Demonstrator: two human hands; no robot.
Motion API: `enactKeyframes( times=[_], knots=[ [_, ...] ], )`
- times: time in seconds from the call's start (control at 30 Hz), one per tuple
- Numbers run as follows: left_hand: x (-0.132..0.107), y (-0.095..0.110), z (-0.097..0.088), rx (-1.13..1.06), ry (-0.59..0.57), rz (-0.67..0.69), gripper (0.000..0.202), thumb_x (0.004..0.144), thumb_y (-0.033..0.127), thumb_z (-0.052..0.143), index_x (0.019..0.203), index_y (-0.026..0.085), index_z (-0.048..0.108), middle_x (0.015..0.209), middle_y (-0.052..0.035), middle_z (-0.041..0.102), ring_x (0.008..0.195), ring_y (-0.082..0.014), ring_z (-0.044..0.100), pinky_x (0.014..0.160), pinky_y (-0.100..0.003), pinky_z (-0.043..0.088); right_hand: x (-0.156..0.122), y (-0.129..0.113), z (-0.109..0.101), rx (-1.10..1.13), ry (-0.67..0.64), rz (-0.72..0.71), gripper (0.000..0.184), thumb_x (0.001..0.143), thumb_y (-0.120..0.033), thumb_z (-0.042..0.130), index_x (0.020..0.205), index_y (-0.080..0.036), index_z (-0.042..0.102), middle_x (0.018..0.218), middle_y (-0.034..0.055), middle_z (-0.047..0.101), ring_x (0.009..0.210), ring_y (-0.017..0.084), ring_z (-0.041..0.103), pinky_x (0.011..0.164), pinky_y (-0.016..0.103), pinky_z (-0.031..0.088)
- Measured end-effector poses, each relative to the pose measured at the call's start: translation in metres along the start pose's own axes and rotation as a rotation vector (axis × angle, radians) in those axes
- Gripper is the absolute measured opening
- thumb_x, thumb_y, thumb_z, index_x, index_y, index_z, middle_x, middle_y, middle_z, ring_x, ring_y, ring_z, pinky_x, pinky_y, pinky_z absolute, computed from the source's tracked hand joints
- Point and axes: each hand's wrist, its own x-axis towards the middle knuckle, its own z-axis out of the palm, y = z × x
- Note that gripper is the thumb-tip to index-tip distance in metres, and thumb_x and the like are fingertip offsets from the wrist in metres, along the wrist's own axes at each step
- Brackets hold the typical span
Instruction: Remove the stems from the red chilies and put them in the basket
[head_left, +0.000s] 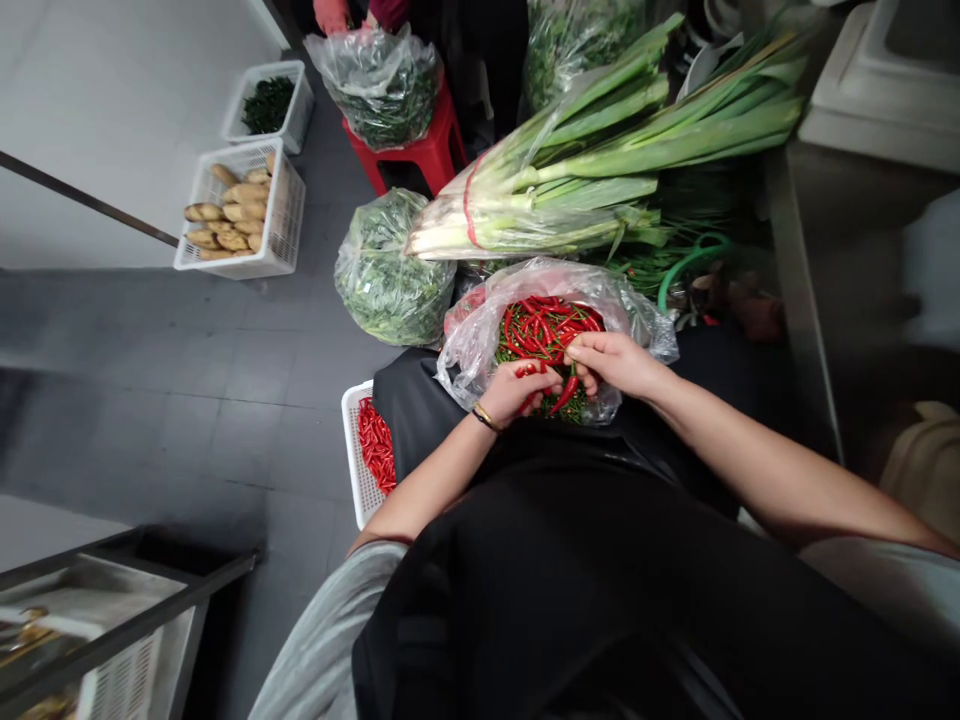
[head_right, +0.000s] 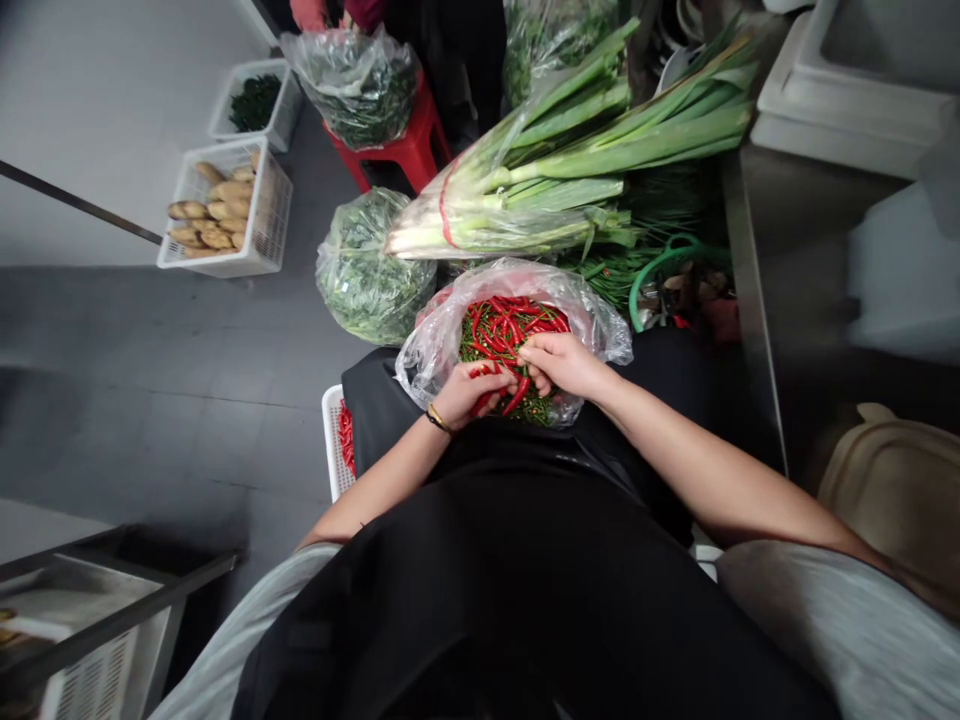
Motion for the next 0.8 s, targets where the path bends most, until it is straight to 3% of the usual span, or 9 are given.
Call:
enactKeyframes(
  times=[0.07,0.17,0.33,0.4,0.47,0.53,0.63,0.7,0.8],
  knots=[
    [0.001,-0.006,0.004,-0.050,-0.124,-0.052,0.035,0.073,0.047,0.069,0.077,0.013,0.063,0.054,0.0007,0.057,0.035,-0.0043,0.036,0.035,-0.020,0.022,0.000,-0.001,0.004,0.038,0.067,-0.038,0.044,0.075,-0.062,0.065,0.076,-0.019,0.057,0.052,-0.0047,0.053,0.040,0.008,0.050,0.040,0.022,0.045],
    [-0.001,-0.009,0.009,-0.037,-0.188,-0.056,0.040,0.071,0.051,0.071,0.076,0.012,0.062,0.060,-0.0007,0.061,0.037,-0.0033,0.039,0.035,-0.020,0.024,-0.005,-0.001,0.009,0.073,0.128,-0.072,0.046,0.074,-0.064,0.066,0.074,-0.019,0.057,0.051,-0.0044,0.054,0.040,0.009,0.051,0.041,0.022,0.045],
    [-0.008,-0.011,0.007,0.087,-0.185,-0.083,0.041,0.064,0.049,0.077,0.073,0.012,0.062,0.053,0.0033,0.056,0.037,-0.0036,0.041,0.035,-0.019,0.028,-0.026,0.004,0.008,-0.015,-0.136,-0.039,0.044,0.073,-0.061,0.069,0.071,-0.019,0.054,0.053,-0.0016,0.061,0.047,0.012,0.058,0.050,0.025,0.048],
    [-0.010,-0.012,0.006,0.063,-0.221,-0.104,0.041,0.063,0.049,0.077,0.072,0.012,0.062,0.052,0.0035,0.055,0.036,-0.0035,0.041,0.035,-0.018,0.027,-0.034,0.007,0.008,-0.090,-0.168,-0.075,0.043,0.077,-0.062,0.063,0.073,-0.020,0.053,0.053,-0.0010,0.061,0.047,0.013,0.058,0.050,0.027,0.048],
    [-0.009,-0.015,0.006,-0.024,-0.223,-0.141,0.042,0.063,0.050,0.077,0.074,0.011,0.063,0.052,0.0035,0.055,0.035,-0.0032,0.040,0.033,-0.018,0.025,-0.038,0.009,0.009,-0.298,-0.066,-0.184,0.040,0.084,-0.059,0.056,0.072,-0.021,0.052,0.059,0.0020,0.062,0.052,0.015,0.059,0.054,0.028,0.047],
    [-0.008,-0.017,0.008,-0.145,-0.192,-0.190,0.045,0.062,0.051,0.077,0.076,0.011,0.063,0.051,0.0040,0.054,0.034,-0.0027,0.039,0.032,-0.018,0.022,-0.035,0.009,0.009,-0.647,0.083,-0.299,0.036,0.090,-0.050,0.048,0.072,-0.020,0.054,0.069,0.0077,0.064,0.065,0.019,0.061,0.061,0.031,0.046],
    [-0.008,-0.017,0.008,-0.248,-0.167,-0.203,0.045,0.064,0.050,0.076,0.080,0.010,0.062,0.053,0.0036,0.055,0.035,-0.0029,0.040,0.032,-0.017,0.022,-0.016,0.004,0.007,-1.157,0.199,-0.282,0.034,0.096,-0.035,0.038,0.086,-0.014,0.062,0.089,0.0165,0.064,0.082,0.025,0.062,0.069,0.034,0.044],
    [-0.010,-0.015,0.002,-0.242,-0.185,-0.131,0.044,0.065,0.048,0.076,0.082,0.010,0.061,0.057,0.0013,0.059,0.038,-0.0049,0.046,0.032,-0.017,0.025,0.004,-0.002,0.007,-1.357,0.163,-0.246,0.032,0.095,-0.030,0.039,0.103,-0.012,0.064,0.105,0.0192,0.061,0.091,0.027,0.060,0.071,0.035,0.043],
    [-0.014,-0.012,-0.014,-0.238,-0.222,0.044,0.042,0.063,0.042,0.080,0.083,0.012,0.057,0.066,-0.0035,0.065,0.046,-0.0096,0.056,0.032,-0.016,0.028,0.037,-0.008,0.018,-1.458,0.012,-0.343,0.034,0.094,-0.031,0.045,0.121,-0.018,0.062,0.120,0.0170,0.056,0.101,0.027,0.057,0.077,0.034,0.042]
  ],
)
